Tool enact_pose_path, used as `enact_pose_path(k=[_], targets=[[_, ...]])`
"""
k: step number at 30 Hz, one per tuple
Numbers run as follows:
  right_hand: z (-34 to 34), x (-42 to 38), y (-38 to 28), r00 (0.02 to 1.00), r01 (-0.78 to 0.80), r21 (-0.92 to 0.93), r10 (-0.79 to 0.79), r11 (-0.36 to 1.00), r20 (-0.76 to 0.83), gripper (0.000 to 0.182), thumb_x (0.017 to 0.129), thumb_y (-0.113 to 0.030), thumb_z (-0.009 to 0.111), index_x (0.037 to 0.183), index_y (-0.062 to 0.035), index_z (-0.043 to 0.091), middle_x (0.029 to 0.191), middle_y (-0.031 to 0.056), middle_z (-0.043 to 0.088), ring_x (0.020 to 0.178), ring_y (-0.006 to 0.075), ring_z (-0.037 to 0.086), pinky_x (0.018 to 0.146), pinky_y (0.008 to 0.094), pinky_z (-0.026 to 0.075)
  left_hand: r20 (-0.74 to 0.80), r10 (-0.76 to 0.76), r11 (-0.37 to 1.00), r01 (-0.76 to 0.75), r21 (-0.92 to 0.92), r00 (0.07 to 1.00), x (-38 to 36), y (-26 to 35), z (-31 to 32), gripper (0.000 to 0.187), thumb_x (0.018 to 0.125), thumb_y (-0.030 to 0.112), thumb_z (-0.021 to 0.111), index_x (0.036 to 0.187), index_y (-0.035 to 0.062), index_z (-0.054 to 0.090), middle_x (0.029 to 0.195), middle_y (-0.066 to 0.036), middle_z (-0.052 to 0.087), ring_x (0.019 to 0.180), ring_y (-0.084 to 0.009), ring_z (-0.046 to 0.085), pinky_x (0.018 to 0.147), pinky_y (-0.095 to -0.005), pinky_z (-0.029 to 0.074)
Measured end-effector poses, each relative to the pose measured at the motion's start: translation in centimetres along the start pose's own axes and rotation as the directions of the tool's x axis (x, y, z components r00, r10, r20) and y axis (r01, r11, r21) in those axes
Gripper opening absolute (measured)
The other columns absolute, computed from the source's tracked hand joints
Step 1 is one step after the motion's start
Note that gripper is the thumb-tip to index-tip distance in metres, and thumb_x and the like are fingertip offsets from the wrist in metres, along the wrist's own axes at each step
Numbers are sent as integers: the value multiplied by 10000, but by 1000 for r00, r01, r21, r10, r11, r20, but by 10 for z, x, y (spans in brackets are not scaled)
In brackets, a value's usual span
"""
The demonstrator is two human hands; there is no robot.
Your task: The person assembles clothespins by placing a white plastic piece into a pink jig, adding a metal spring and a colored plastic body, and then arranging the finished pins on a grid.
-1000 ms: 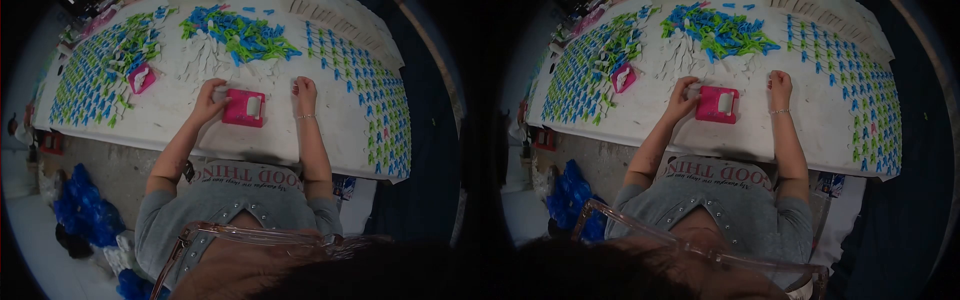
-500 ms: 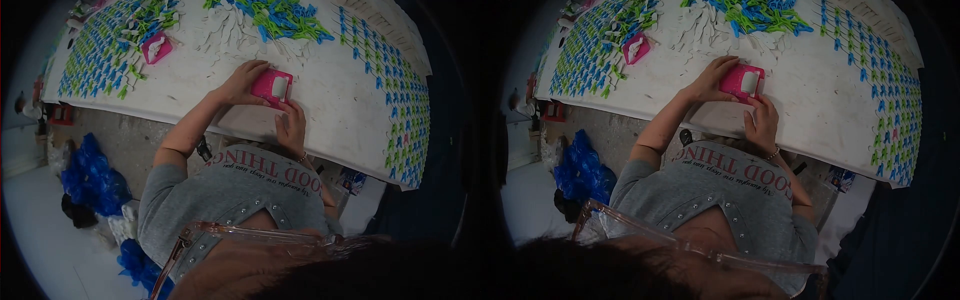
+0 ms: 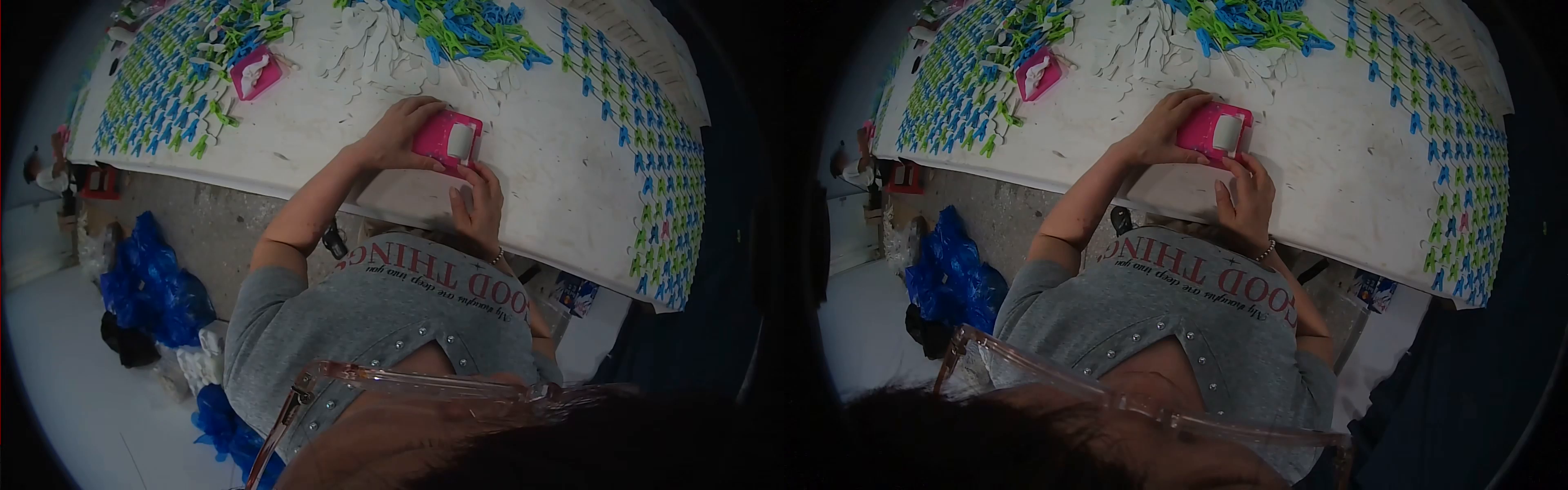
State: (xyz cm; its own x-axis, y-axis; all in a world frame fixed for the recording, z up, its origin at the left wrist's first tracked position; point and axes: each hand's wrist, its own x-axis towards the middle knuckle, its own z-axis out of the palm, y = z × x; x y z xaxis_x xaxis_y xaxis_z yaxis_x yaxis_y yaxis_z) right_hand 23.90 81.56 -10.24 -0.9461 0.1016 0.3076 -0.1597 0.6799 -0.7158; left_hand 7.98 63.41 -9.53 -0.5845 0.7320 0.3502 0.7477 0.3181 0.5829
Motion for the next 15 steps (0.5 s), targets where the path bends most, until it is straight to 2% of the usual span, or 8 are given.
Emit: enact_pose_path(k=[2,4,11,13,15], targets=[[-1,0,0,1000,-1,14,1,1000,-3,400,840,-186,638,1227,-114,565,1281,134,470,1176,323,451,999,431,333,7,-4,1000,4,-1,1000,0,1,0,977,619,475,820,1386,53,385,1371,-199,413,1268,-390,392,1054,-464,342],[-2,1,-1,1000,2,-2,-2,1000,13,350,871,-175,607,1202,-68,571,1287,158,474,1190,330,457,1013,413,344,-2,-9,1000,9,-11,1000,1,1,0,966,612,480,818,1371,52,401,1361,-198,423,1265,-395,394,1056,-466,335],[-3,1,-2,1000,2,-13,-2,1000,11,351,872,-179,613,1202,-69,572,1284,159,476,1182,329,465,1007,411,353,-18,-9,1000,9,-15,1000,0,0,2,957,602,482,818,1356,50,417,1346,-196,436,1258,-399,398,1057,-470,328],[-1,1,2,1000,12,14,-12,1000,5,394,847,-195,637,1224,-109,564,1278,140,472,1175,326,453,995,431,336,-9,-4,1000,4,-5,1000,0,0,1,964,613,482,816,1368,49,403,1354,-195,427,1262,-393,395,1057,-466,333],[0,1,2,1000,18,11,-18,1000,1,393,847,-195,639,1223,-107,564,1276,142,473,1172,327,456,993,431,338,0,-1,1000,1,7,1000,0,0,0,971,623,482,814,1380,48,388,1363,-193,418,1265,-387,393,1056,-463,338]])
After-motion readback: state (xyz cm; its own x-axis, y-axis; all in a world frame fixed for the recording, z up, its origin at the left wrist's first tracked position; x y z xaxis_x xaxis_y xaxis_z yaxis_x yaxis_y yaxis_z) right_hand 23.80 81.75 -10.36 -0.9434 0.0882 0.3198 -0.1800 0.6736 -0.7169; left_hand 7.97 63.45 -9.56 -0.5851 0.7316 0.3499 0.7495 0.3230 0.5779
